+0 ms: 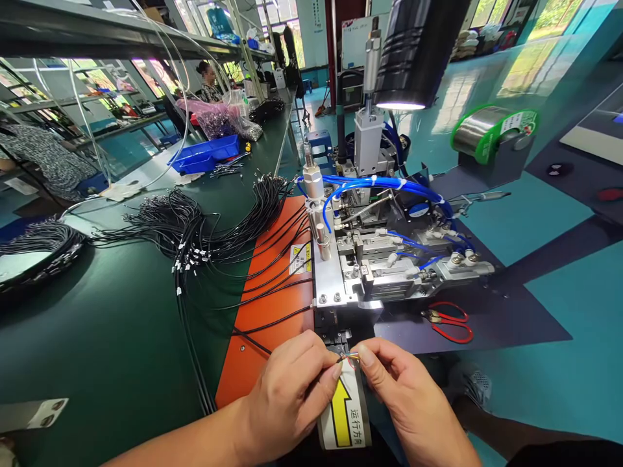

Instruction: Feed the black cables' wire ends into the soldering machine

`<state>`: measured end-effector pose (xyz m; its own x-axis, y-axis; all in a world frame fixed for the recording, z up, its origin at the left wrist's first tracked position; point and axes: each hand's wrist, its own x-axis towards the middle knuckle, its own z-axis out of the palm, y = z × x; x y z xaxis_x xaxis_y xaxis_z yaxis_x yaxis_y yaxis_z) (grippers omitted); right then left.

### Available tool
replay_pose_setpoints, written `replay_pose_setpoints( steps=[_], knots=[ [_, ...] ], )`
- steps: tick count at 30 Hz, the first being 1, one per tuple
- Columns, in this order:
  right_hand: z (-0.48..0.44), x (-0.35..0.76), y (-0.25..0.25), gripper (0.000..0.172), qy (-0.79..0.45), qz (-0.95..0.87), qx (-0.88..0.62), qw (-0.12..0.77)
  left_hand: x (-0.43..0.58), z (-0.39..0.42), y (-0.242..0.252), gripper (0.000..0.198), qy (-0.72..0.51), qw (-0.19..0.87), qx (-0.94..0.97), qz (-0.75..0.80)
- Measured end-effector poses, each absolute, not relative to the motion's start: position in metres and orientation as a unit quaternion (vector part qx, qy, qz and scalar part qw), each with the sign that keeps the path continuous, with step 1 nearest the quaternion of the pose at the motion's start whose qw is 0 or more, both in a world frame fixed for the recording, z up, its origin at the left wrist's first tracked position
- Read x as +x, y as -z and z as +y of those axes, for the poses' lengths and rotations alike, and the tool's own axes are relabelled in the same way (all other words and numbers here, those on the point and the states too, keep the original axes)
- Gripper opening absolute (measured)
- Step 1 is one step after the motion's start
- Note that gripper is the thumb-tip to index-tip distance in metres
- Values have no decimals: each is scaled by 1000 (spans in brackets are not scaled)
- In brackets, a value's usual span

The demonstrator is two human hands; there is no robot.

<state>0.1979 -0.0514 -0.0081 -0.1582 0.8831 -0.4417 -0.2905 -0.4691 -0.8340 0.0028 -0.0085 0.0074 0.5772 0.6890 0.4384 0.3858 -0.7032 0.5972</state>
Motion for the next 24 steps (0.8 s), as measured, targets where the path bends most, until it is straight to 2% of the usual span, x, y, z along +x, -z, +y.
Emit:
replay_pose_setpoints(
  steps=[8,17,24],
  knots=[
    [-54,187,8,31,-669,-305,-528,425,4,-9,-7,14,-328,225,859,323],
    [-55,202,10,28,-657,-274,-540,448,4,-9,-8,13,-329,216,862,318],
    [-48,205,-7,27,-619,-375,-569,391,5,-8,-8,13,-329,210,865,317]
  ],
)
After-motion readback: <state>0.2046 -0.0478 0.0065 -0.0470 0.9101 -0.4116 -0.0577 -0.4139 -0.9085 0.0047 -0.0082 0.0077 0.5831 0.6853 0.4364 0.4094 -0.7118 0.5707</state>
